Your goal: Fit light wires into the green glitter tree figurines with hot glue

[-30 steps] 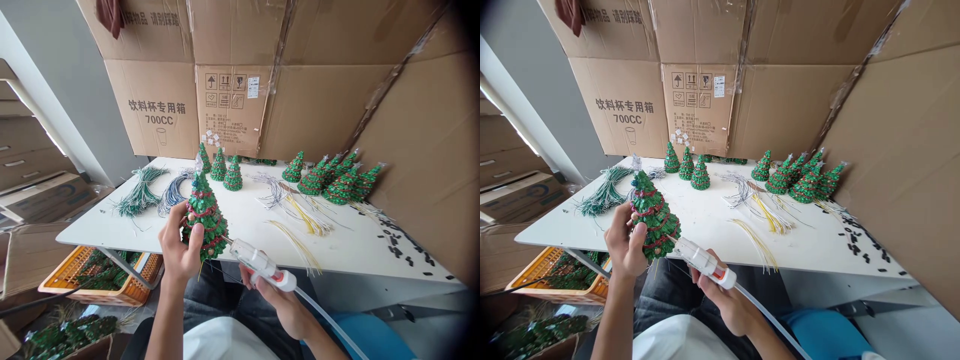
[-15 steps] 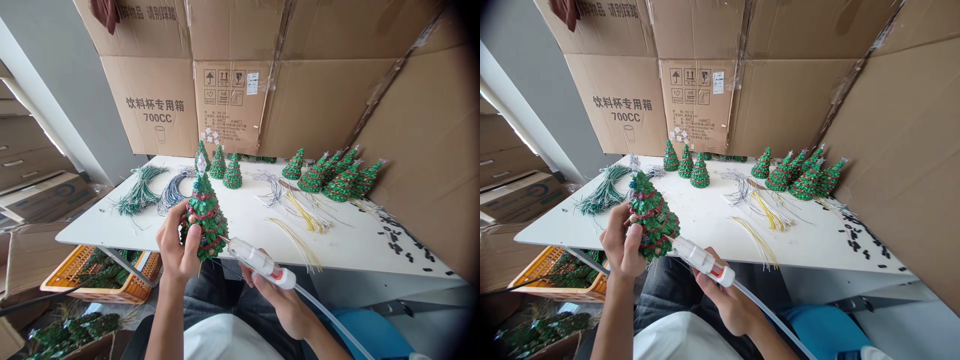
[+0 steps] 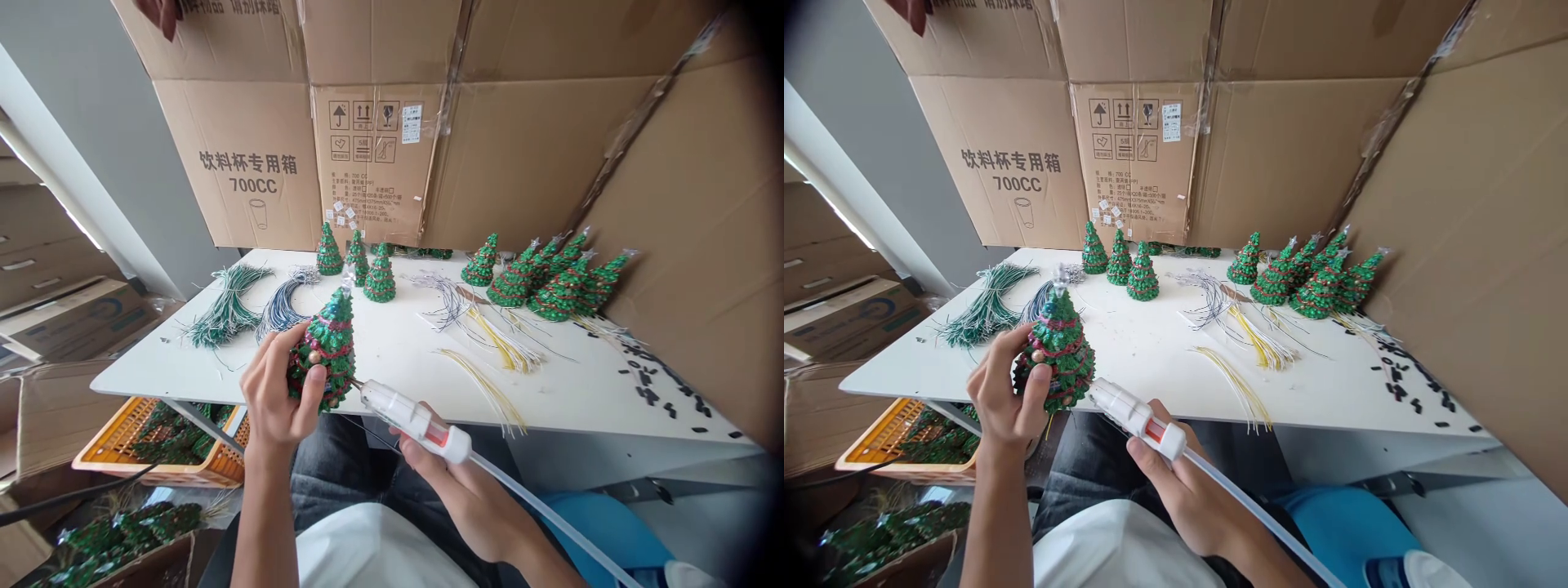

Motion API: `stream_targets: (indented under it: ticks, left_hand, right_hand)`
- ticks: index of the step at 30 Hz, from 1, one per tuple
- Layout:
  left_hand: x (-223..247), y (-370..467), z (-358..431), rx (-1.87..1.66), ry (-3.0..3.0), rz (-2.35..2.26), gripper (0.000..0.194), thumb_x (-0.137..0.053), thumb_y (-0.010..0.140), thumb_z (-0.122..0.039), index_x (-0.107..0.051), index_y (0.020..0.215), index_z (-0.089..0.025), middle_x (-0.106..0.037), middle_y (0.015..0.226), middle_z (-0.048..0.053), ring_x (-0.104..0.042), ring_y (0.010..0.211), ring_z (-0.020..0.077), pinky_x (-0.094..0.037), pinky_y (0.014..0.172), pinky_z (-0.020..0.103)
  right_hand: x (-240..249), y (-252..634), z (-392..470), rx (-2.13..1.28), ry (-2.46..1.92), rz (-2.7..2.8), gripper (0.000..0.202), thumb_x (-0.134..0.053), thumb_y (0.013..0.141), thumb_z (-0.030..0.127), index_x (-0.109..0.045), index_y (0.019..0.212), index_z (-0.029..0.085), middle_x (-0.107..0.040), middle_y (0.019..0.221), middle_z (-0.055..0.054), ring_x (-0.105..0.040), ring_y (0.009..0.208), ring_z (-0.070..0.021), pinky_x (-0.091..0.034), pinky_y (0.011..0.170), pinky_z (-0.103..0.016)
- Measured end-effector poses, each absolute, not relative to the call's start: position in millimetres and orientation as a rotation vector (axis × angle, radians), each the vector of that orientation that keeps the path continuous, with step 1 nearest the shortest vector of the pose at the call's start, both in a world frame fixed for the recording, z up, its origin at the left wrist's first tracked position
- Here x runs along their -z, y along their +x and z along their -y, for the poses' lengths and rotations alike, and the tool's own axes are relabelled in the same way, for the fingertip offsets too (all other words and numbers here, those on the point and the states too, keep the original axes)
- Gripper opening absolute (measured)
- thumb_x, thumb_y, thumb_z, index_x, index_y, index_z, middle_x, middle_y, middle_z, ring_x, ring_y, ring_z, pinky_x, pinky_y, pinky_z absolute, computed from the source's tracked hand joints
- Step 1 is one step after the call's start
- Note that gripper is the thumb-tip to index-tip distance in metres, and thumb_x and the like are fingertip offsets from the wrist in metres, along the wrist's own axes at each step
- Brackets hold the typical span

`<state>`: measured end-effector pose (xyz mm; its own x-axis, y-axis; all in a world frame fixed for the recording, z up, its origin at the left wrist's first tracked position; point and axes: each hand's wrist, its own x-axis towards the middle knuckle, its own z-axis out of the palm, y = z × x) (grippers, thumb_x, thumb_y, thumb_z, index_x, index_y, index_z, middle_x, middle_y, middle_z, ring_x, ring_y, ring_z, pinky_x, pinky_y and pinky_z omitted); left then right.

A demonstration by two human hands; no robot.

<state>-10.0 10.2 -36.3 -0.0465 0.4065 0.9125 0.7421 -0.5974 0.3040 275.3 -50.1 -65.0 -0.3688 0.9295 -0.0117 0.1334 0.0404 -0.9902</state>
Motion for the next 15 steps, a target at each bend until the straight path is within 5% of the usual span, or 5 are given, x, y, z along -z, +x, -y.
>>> stream_targets:
  ticks: [6,15]
  left_hand:
    - [36,-12,-13,1.582,-2.022,1.264,0.032,-0.069,0.106,-0.027,-0.071,0.135,-0.015,-0.076,0.103,0.009,-0.067,0.086,0.0236,-0.052,0.082,0.035]
    - [40,-13,-17,1.534,-2.014,1.318,0.030,-0.069,0.107,-0.032,-0.072,0.132,-0.017,-0.077,0.102,0.009,-0.070,0.086,0.0254,-0.055,0.082,0.036]
  right_hand:
    - [54,269,44,-1.422,-1.178,1.717,0.057,-0.055,0.113,0.076,-0.076,0.139,0.031,-0.078,0.133,-0.013,-0.068,0.136,-0.0394,-0.051,0.124,-0.061]
    - [55,269,38,-1.396,-1.121,1.695,0.049,-0.058,0.115,0.069,-0.075,0.143,0.033,-0.079,0.118,-0.011,-0.068,0.128,-0.0363,-0.057,0.117,-0.056]
